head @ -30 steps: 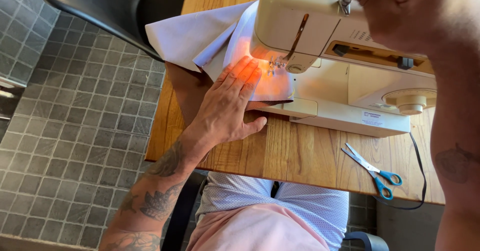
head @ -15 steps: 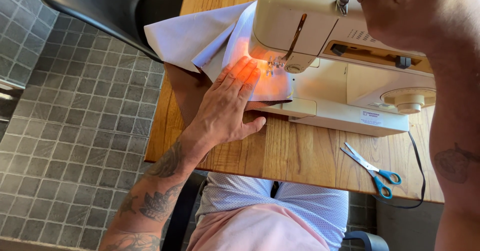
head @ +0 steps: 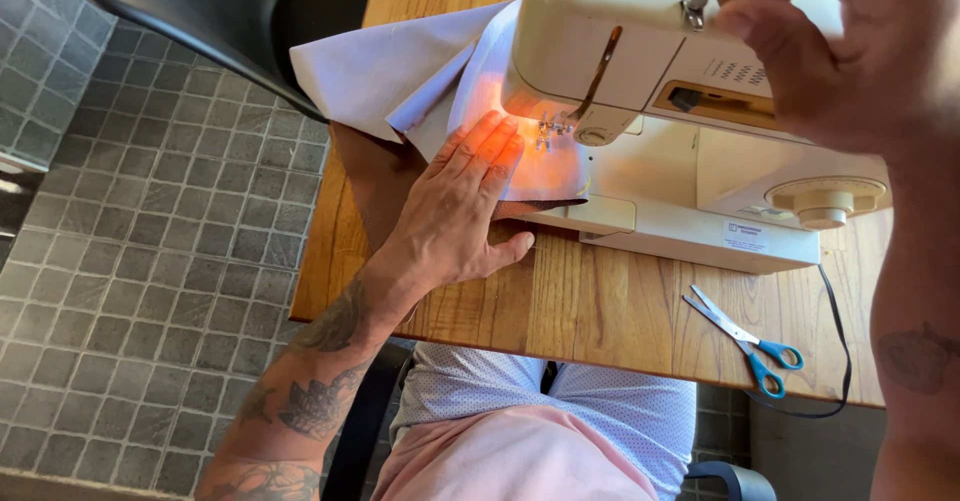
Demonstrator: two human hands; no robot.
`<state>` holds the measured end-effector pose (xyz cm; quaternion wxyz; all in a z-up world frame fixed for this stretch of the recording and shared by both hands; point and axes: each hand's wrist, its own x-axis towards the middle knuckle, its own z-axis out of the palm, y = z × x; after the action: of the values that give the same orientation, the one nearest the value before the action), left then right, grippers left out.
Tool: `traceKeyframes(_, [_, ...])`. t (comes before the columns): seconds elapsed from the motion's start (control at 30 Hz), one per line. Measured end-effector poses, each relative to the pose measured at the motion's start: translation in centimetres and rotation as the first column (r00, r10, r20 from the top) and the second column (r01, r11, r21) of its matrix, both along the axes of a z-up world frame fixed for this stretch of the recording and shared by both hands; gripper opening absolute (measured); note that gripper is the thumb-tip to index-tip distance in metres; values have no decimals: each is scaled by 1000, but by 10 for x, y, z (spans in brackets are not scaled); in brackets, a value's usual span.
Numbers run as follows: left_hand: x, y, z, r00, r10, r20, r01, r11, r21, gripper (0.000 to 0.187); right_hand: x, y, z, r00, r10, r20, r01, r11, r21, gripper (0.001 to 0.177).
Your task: Sewing fabric using a sewing machine, including threading and cutting thread
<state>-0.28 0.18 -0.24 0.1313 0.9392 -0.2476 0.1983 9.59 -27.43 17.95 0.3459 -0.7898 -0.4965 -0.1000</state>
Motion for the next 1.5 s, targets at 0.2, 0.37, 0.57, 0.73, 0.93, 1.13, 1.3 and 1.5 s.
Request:
traceKeyframes(0.2, [0, 1, 1, 1000, -12, -7, 12, 1000, -1, 99, -15, -8, -11, 988, -49, 150, 41, 998, 53, 15])
traceKeyframes(0.37, [1, 1, -1, 1000, -2, -15, 2, 1000, 7, 99, -26, -19, -25, 938, -89, 336, 74, 996, 55, 9])
traceKeyframes(0.57, [2, 1, -3, 1000, 22, -21, -21, 998, 58, 99, -46, -15, -59, 766, -225, 602, 116, 970, 214, 10])
traceKeyframes(0.73, [3, 1, -5, 999, 46, -5, -46, 996, 82, 103, -59, 8, -120, 821, -32, 570, -14, 997, 76, 24])
traceKeyframes(0.93, [6, 2, -8, 999, 33, 14, -34, 999, 23, 100, -60, 44, -148, 823, -54, 566, 82, 996, -25, 24])
traceKeyframes(1.13, [6, 2, -8, 999, 44, -12, -43, 998, 50, 103, -65, 42, -153, 853, -102, 512, 99, 995, 33, 12])
traceKeyframes(1.3, [6, 1, -6, 995, 49, -83, -44, 997, 68, 108, -69, 40, -157, 863, -134, 487, 136, 990, 31, 14])
traceKeyframes(1.5, [6, 2, -6, 995, 52, -82, -45, 995, 92, 113, -68, 40, -157, 869, -120, 480, 128, 992, 15, 15])
